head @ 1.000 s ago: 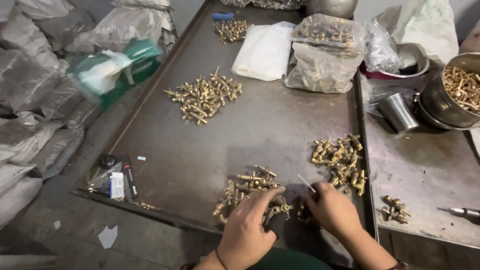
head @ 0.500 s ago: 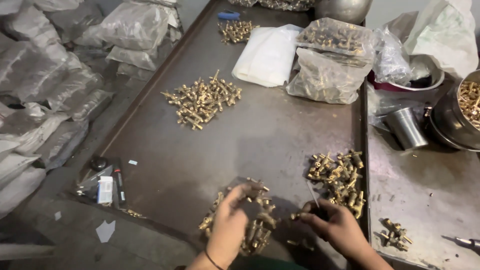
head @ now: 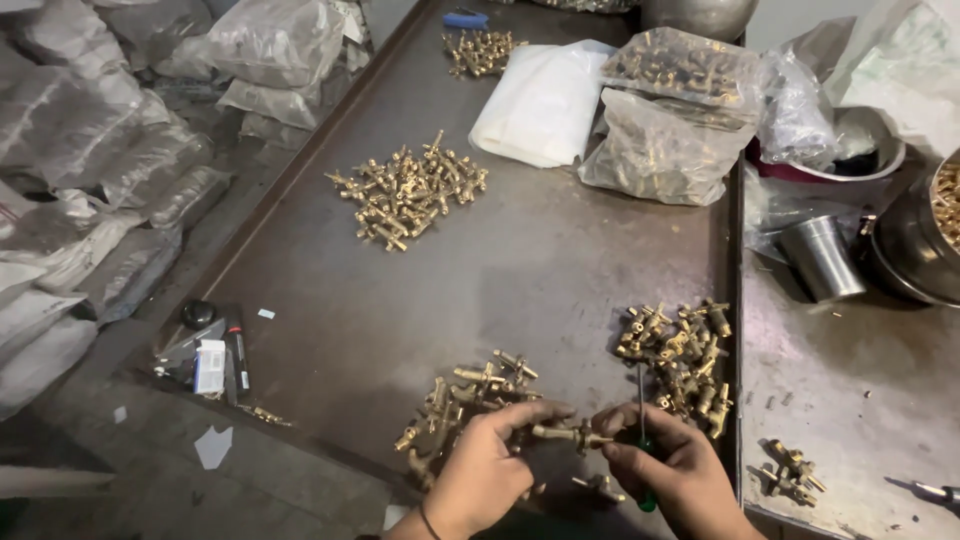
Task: Tightening small screws on brass metal valve fittings at a workbench.
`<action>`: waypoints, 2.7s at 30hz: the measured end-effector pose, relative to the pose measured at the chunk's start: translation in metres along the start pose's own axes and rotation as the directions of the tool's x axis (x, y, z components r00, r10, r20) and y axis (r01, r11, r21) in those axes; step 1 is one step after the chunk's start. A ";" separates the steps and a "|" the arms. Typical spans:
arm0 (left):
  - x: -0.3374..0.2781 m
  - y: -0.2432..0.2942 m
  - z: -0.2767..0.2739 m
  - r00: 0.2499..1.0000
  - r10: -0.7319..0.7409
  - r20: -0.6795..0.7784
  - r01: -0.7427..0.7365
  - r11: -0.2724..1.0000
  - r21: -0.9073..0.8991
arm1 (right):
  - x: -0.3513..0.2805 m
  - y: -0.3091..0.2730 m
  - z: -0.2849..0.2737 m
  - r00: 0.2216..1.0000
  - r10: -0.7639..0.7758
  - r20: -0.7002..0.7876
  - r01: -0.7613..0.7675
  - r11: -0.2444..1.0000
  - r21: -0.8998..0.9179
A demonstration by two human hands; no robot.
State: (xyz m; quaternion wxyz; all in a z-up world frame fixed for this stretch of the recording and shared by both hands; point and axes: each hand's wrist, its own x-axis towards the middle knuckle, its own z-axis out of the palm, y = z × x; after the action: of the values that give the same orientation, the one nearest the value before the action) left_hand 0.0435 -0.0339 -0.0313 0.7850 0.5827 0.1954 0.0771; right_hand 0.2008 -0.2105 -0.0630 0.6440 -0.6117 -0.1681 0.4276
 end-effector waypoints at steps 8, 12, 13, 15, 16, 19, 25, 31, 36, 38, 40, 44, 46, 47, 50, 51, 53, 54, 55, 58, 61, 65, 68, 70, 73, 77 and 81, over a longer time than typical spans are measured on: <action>-0.040 0.028 0.002 0.931 0.365 0.007 -0.333 0.840 0.430 | -0.012 0.000 0.023 0.995 0.087 -0.051 -0.091 0.994 -0.068; -0.057 0.032 -0.001 0.836 0.546 0.048 -0.458 0.647 0.610 | -0.019 0.007 0.031 0.997 0.081 0.003 -0.081 0.995 -0.066; -0.059 0.034 -0.001 0.836 0.547 0.052 -0.460 0.645 0.610 | -0.021 0.011 0.032 0.997 0.079 0.000 -0.079 0.995 -0.065; -0.064 0.036 -0.001 0.828 0.554 0.091 -0.475 0.603 0.641 | -0.022 0.020 0.032 0.996 0.092 0.007 -0.092 0.995 -0.036; -0.065 0.038 0.000 0.828 0.553 0.096 -0.477 0.603 0.640 | -0.024 0.021 0.033 0.996 0.091 0.003 -0.091 0.995 -0.034; -0.066 0.041 0.000 0.860 0.496 0.117 -0.450 0.632 0.631 | -0.027 0.026 0.035 0.993 0.106 -0.056 -0.106 0.994 0.011; -0.061 0.044 -0.005 0.851 0.499 0.163 -0.481 0.617 0.622 | -0.031 0.034 0.028 0.999 0.035 0.001 -0.035 0.988 0.148; -0.050 0.046 -0.011 0.861 0.475 0.182 -0.476 0.624 0.620 | -0.040 0.014 0.037 0.994 -0.033 -0.107 0.046 0.991 0.129; -0.036 0.038 -0.016 0.869 0.460 0.184 -0.474 0.662 0.582 | -0.037 0.017 0.032 0.993 -0.041 -0.112 0.044 0.999 0.024; -0.031 0.040 -0.014 0.884 0.434 0.172 -0.450 0.692 0.565 | -0.037 0.012 0.032 0.994 -0.043 -0.102 0.048 0.998 0.049; -0.023 0.035 -0.014 0.899 0.408 0.160 -0.424 0.718 0.552 | -0.035 0.008 0.032 0.995 -0.047 -0.090 0.053 0.996 0.076; -0.007 0.021 -0.019 0.974 0.212 0.079 -0.226 0.892 0.392 | -0.031 -0.009 0.029 0.989 -0.110 -0.095 0.109 0.994 -0.015; 0.001 0.019 -0.023 0.991 0.132 0.029 -0.134 0.926 0.354 | -0.024 -0.013 0.019 0.979 -0.147 -0.140 0.135 0.987 -0.088; 0.005 0.018 -0.026 0.996 0.057 -0.073 -0.028 0.936 0.350 | -0.019 -0.009 0.011 0.975 -0.174 -0.136 0.136 0.959 -0.248; 0.019 -0.001 -0.042 0.967 -0.039 -0.250 0.126 0.930 0.345 | -0.017 -0.015 0.014 0.988 -0.016 -0.153 -0.087 0.763 -0.640; 0.023 -0.010 -0.050 0.944 -0.046 -0.327 0.168 0.920 0.354 | -0.017 -0.020 0.019 0.964 0.144 -0.223 -0.265 0.522 -0.811; 0.023 -0.013 -0.050 0.943 -0.014 -0.333 0.147 0.914 0.378 | -0.015 0.013 0.005 0.997 0.051 -0.066 -0.082 0.432 -0.898; 0.022 -0.014 -0.050 0.941 0.025 -0.337 0.120 0.908 0.402 | -0.014 0.029 -0.002 0.994 -0.030 0.106 0.110 0.319 -0.941; 0.021 -0.013 -0.050 0.941 0.021 -0.337 0.123 0.907 0.402 | -0.011 0.043 -0.009 0.994 -0.028 0.105 0.109 0.321 -0.941; 0.018 -0.006 -0.052 0.944 0.109 -0.313 0.027 0.916 0.399 | -0.005 0.062 -0.018 0.945 -0.237 0.224 0.286 0.271 -0.919; 0.015 -0.006 -0.065 0.905 0.271 -0.328 -0.131 0.911 0.392 | -0.003 0.039 -0.006 0.966 -0.150 0.212 0.246 0.272 -0.930; 0.008 -0.013 -0.080 0.838 0.244 -0.488 -0.185 0.968 0.168 | 0.003 -0.001 0.026 0.994 -0.106 0.002 0.053 0.481 -0.875; 0.005 -0.025 -0.084 0.798 0.066 -0.599 -0.057 0.998 0.034 | 0.006 -0.029 0.053 0.983 -0.184 0.014 0.132 0.646 -0.752; 0.002 -0.035 -0.089 0.769 0.006 -0.640 -0.002 1.000 0.007 | 0.010 -0.042 0.063 0.961 -0.270 0.060 0.243 0.722 -0.647; -0.006 -0.052 -0.099 0.755 0.096 -0.649 -0.050 0.995 0.089 | 0.016 -0.043 0.048 0.961 -0.199 -0.191 -0.036 0.595 -0.803; -0.014 -0.066 -0.107 0.753 0.125 -0.646 -0.077 0.992 0.102 | 0.018 -0.005 -0.006 0.829 -0.553 -0.086 0.038 0.208 -0.977; -0.020 -0.063 -0.103 0.757 0.167 -0.632 -0.095 0.985 0.147 | -0.004 0.012 -0.016 0.864 -0.487 -0.131 -0.111 0.070 -0.991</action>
State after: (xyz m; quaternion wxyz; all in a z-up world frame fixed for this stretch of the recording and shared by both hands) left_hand -0.0224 0.0309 -0.1119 0.6315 0.5742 0.4144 0.3159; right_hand 0.2063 -0.2250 -0.0763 0.1352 -0.9294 -0.3414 -0.0382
